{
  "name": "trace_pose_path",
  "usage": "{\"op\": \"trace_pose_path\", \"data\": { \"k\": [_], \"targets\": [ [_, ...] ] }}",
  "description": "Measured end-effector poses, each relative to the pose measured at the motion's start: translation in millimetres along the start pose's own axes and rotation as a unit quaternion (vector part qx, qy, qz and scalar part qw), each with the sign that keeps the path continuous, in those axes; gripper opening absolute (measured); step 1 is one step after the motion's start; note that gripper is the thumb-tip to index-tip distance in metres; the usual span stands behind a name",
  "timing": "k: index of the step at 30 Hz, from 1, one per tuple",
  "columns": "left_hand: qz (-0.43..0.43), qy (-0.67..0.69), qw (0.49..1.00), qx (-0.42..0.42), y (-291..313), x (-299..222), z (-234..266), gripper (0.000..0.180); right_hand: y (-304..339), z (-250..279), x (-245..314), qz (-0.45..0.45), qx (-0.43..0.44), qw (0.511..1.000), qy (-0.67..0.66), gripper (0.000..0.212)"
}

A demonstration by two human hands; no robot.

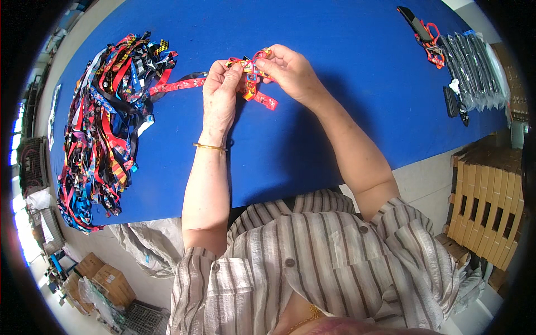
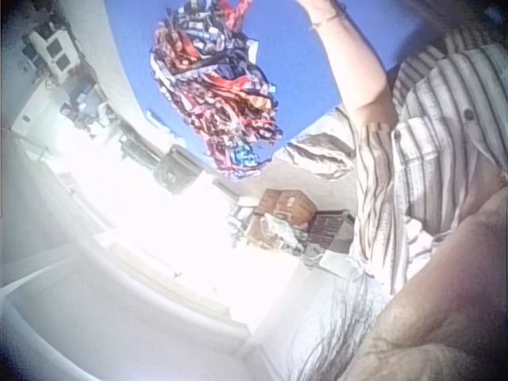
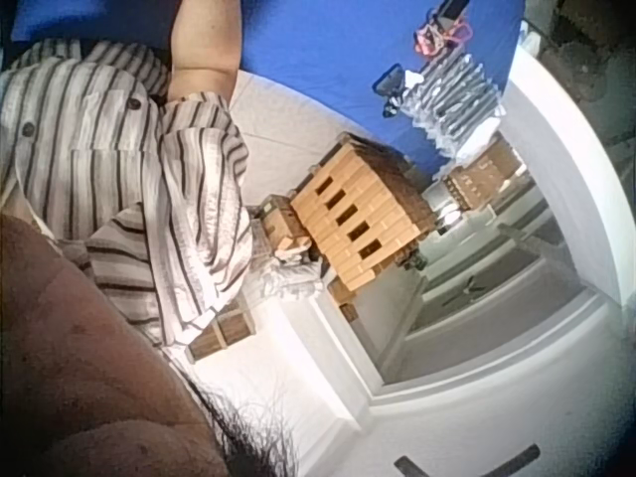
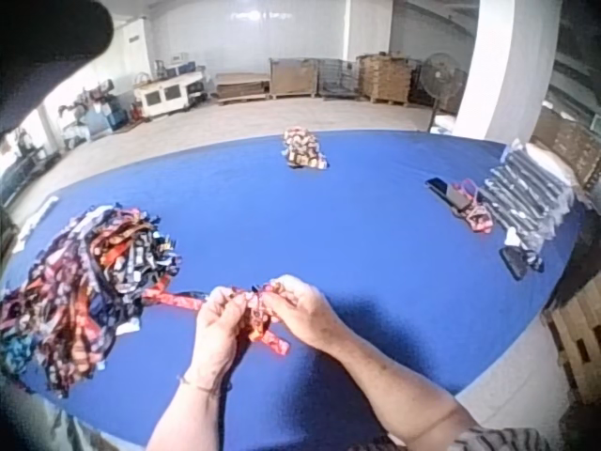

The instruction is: Attaching plastic buckles to colorful and black patterned lanyards at an assembly table.

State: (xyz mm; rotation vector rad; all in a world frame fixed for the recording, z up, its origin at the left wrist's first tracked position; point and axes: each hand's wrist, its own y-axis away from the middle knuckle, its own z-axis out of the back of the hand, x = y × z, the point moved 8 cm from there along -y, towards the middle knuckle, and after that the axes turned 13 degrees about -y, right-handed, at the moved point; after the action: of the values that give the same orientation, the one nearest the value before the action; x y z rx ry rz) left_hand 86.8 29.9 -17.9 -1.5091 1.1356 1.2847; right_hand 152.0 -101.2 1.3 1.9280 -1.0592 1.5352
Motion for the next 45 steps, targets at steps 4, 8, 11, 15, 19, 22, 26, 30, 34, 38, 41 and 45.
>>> {"op": "trace_pose_path", "data": {
  "k": [4, 8, 11, 15, 19, 22, 26, 30, 34, 38, 41, 45],
  "targets": [
    [-0.008, 0.007, 1.000, -0.029, 1.2, -0.6, -0.8, 0.010, -1.3, 1.5, -0.3, 0.016, -0.008, 1.000, 0.000, 0.014],
    [-0.019, 0.010, 0.999, -0.027, 1.3, -1.4, 1.9, 0.010, -1.1, -0.1, 1.9, 0.033, -0.014, 0.999, -0.014, 0.014],
    [-0.025, 0.017, 0.999, -0.031, 1.2, -1.7, 2.7, 0.009, -0.4, 0.5, 1.9, 0.030, -0.022, 0.999, -0.015, 0.016],
    [-0.025, 0.035, 0.997, -0.063, 1.4, -7.4, 4.0, 0.010, 1.1, 5.9, 2.6, 0.022, -0.053, 0.998, 0.007, 0.018],
    [-0.059, -0.051, 0.990, -0.118, 4.7, -20.4, 18.3, 0.014, 1.2, 7.3, 9.0, 0.039, -0.067, 0.997, 0.004, 0.017],
    [-0.071, -0.117, 0.982, -0.131, 8.3, -25.2, 14.8, 0.014, 0.3, 8.9, 6.0, 0.059, -0.070, 0.996, -0.003, 0.016],
    [-0.058, -0.109, 0.988, -0.093, 12.4, -26.8, -5.8, 0.015, 3.0, 5.0, 9.4, 0.078, -0.068, 0.993, 0.065, 0.015],
    [-0.033, -0.102, 0.991, -0.074, 12.6, -22.7, -11.0, 0.018, 5.4, 0.0, 14.5, 0.120, -0.068, 0.987, 0.077, 0.015],
    [-0.035, -0.124, 0.990, -0.063, 11.5, -22.4, -12.7, 0.019, 9.3, -4.1, 18.9, 0.145, -0.068, 0.978, 0.135, 0.015],
    [-0.035, -0.085, 0.995, -0.046, 12.5, -26.3, -16.9, 0.019, 13.7, -10.1, 26.1, 0.201, -0.067, 0.958, 0.195, 0.014],
    [-0.034, -0.079, 0.996, -0.035, 11.8, -27.1, -16.0, 0.018, 13.7, -13.1, 22.6, 0.202, -0.045, 0.962, 0.177, 0.013],
    [-0.028, -0.040, 0.998, -0.040, 9.7, -22.2, -12.9, 0.015, 13.8, -16.4, 19.4, 0.169, -0.032, 0.980, 0.102, 0.013]
  ]
}}
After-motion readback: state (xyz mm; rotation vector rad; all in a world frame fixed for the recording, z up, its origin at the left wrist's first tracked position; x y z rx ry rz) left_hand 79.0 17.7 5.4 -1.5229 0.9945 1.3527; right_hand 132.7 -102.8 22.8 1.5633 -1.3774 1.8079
